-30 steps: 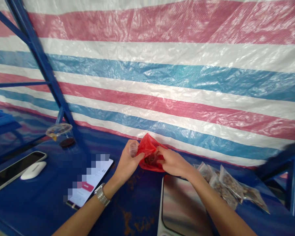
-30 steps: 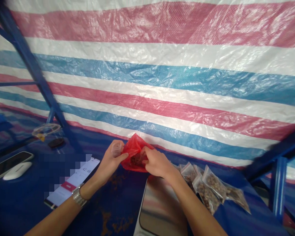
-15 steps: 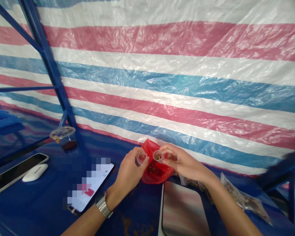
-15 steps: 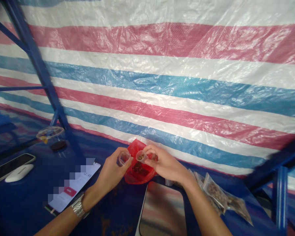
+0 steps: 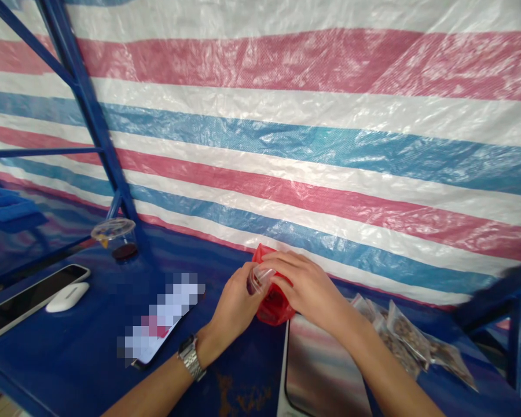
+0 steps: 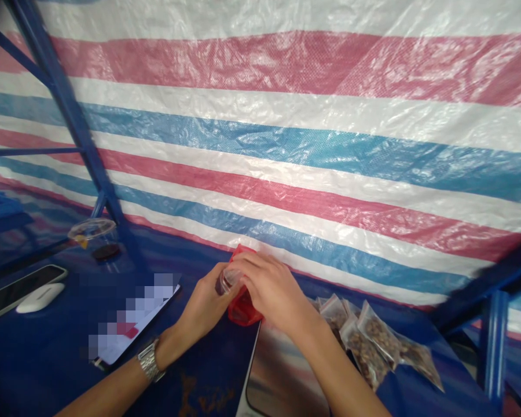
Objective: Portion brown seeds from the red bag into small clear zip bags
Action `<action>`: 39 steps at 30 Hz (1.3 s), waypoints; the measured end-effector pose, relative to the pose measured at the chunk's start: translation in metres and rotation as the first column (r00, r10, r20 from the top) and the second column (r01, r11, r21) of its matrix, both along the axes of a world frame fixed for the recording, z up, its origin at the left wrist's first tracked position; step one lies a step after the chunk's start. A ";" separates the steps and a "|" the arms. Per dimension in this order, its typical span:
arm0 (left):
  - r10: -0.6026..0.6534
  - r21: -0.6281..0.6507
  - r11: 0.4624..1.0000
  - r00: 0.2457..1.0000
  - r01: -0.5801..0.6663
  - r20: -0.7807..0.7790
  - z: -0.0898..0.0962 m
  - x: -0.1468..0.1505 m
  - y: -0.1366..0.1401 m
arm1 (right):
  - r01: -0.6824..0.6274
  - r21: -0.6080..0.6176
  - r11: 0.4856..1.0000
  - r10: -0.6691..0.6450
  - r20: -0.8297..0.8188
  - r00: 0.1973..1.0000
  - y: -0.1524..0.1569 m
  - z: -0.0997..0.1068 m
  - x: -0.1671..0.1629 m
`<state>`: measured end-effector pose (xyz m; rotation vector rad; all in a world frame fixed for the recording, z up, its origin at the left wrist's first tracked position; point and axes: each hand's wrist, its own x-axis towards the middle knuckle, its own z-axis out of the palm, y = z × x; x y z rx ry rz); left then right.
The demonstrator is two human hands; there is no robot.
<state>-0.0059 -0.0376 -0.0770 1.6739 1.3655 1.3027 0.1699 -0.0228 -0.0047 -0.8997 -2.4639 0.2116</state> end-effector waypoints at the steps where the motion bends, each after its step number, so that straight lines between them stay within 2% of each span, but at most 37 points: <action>1: -0.002 -0.002 1.000 1.000 0.002 0.012 0.000 0.000 0.000 | 0.004 0.002 1.000 -0.004 0.003 1.000 0.000 0.000 0.000; 5: 0.023 -0.006 1.000 0.999 -0.023 -0.033 0.001 -0.001 -0.001 | 0.062 0.034 0.997 -0.061 -0.032 0.998 0.000 0.005 -0.001; 8: 0.167 0.004 0.986 0.976 -0.168 -0.142 0.003 -0.005 -0.001 | 0.189 0.056 0.980 -0.185 -0.071 0.980 0.001 0.007 0.002; 11: 0.288 -0.034 0.949 0.906 -0.314 -0.309 0.005 -0.010 -0.001 | 0.195 -0.012 0.981 -0.194 0.056 0.979 0.004 0.001 0.006; 13: 0.296 -0.065 0.936 0.871 -0.347 -0.393 0.003 -0.012 -0.002 | 0.176 -0.073 0.982 -0.163 0.149 0.975 0.007 -0.008 0.008; 15: 0.258 -0.096 0.942 0.875 -0.322 -0.409 0.000 -0.011 -0.002 | 0.186 -0.108 0.977 -0.161 0.204 0.966 0.012 -0.018 0.007; 19: 0.106 -0.230 0.957 0.950 -0.178 -0.294 -0.004 -0.011 -0.001 | 0.219 -0.116 0.969 -0.174 0.312 0.934 0.020 -0.035 0.003; 21: 0.097 -0.249 0.957 0.972 -0.151 -0.216 -0.004 -0.012 0.002 | 0.249 -0.089 0.964 -0.200 0.371 0.907 0.022 -0.038 0.003; 23: 0.129 -0.204 0.966 0.981 -0.156 -0.143 -0.003 -0.014 0.006 | 0.288 -0.038 0.957 -0.248 0.410 0.878 0.023 -0.038 0.004; 26: 0.145 -0.114 0.982 0.989 -0.148 -0.036 -0.006 -0.015 0.013 | 0.314 0.028 0.949 -0.295 0.432 0.852 0.023 -0.038 0.006; 29: 0.084 -0.081 0.994 0.991 -0.076 0.106 -0.010 -0.013 0.018 | 0.288 0.031 0.957 -0.271 0.447 0.853 0.024 -0.039 0.005; 33: 0.003 -0.143 0.989 0.960 0.039 0.281 -0.011 -0.008 0.018 | 0.248 -0.007 0.969 -0.222 0.424 0.878 0.024 -0.040 0.002; 39: 0.070 -0.232 0.973 0.948 0.003 0.309 -0.010 -0.005 0.014 | 0.276 -0.070 0.959 -0.229 0.391 0.892 0.024 -0.041 0.000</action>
